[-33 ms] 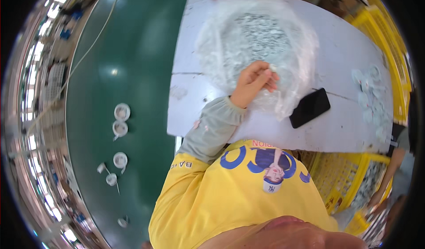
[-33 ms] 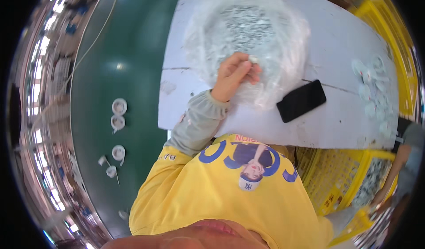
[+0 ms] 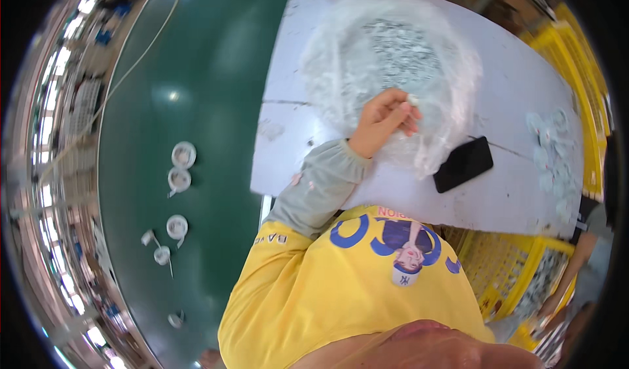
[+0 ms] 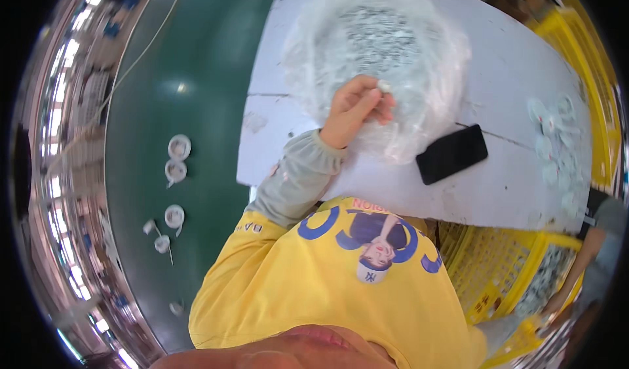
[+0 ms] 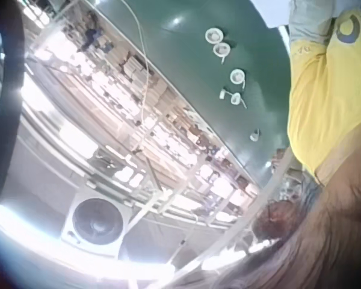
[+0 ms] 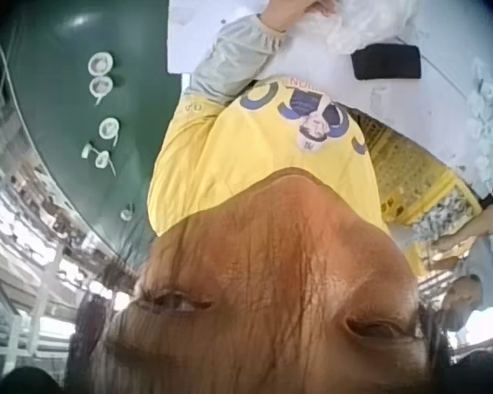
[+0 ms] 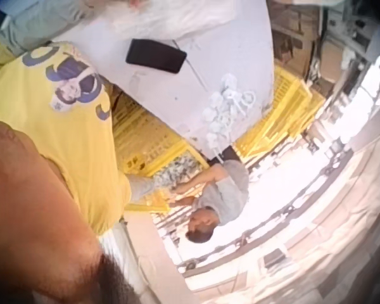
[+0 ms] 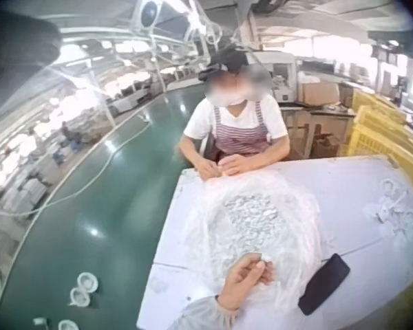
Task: The person assembles circular LED light fixtures by taking plastic clips from a bag, attaching them onto the light housings by hand, and placing the assembled units onto the work surface.
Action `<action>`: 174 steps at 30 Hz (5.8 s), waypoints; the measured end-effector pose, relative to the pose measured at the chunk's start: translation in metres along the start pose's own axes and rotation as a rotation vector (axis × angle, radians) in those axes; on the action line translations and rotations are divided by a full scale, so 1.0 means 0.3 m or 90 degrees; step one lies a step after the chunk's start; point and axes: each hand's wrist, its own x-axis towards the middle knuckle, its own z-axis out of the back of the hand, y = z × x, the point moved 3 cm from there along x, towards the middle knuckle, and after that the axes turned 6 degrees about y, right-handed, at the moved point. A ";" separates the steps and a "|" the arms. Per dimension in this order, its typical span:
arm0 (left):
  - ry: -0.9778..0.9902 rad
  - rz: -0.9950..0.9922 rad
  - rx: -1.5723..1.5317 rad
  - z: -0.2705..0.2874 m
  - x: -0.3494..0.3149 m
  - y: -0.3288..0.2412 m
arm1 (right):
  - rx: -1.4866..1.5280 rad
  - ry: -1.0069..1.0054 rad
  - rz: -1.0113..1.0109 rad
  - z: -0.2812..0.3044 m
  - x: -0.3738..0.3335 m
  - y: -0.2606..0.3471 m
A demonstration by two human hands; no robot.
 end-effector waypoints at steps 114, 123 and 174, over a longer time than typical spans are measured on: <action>-0.190 -0.275 -0.120 -0.055 -0.013 -0.192 | 0.823 -0.159 0.660 0.923 0.347 1.991; -0.205 -0.164 0.091 -0.090 -0.014 -0.189 | 0.714 -0.237 0.766 1.088 0.139 2.000; -0.133 -0.059 0.323 -0.177 -0.040 -0.087 | 0.304 -0.345 0.754 1.005 0.070 1.931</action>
